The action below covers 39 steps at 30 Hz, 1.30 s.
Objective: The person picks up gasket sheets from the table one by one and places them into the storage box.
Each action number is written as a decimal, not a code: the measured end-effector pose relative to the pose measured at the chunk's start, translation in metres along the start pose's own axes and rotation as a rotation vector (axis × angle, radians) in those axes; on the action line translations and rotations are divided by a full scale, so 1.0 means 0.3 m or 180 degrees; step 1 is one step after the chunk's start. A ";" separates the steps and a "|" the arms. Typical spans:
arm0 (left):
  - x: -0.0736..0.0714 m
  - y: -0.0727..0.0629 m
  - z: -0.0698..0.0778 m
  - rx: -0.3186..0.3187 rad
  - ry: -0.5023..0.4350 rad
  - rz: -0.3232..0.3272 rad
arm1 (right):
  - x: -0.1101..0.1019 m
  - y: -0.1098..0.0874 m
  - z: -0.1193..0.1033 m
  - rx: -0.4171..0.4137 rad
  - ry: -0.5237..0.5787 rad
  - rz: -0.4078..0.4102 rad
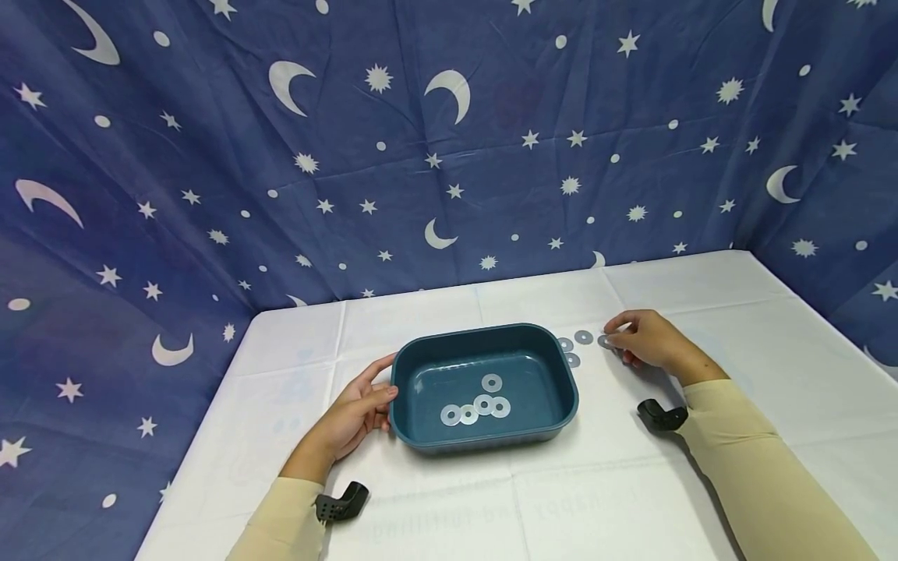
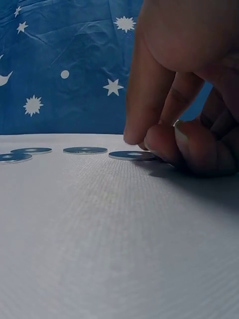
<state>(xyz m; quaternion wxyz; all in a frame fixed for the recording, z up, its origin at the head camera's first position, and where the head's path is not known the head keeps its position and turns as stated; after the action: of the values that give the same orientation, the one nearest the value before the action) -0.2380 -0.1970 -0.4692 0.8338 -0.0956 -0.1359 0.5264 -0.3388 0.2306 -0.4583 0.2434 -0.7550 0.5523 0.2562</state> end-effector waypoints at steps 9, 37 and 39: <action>0.002 -0.001 0.000 0.0003 -0.0008 0.0001 | 0.006 0.001 -0.010 -0.0155 -0.0261 -0.0090; 0.001 -0.004 0.003 0.0005 0.0010 0.0018 | 0.008 -0.004 -0.045 -0.0421 -0.0472 -0.0063; 0.001 -0.004 0.002 0.0001 0.0008 0.0027 | 0.009 -0.004 -0.046 -0.0443 -0.0460 -0.0053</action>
<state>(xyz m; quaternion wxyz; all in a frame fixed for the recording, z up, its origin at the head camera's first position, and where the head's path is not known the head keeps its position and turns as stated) -0.2371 -0.1974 -0.4682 0.8318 -0.0968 -0.1343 0.5299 -0.3353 0.2202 -0.4496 0.2317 -0.7542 0.5079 0.3457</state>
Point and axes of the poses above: each hand's wrist, its own y-axis towards the middle knuckle, its own x-axis out of the palm, z = x × y, the point moved 8 cm from there along y, towards the middle knuckle, and after that the axes turned 12 degrees about -x, right-handed, at the moved point
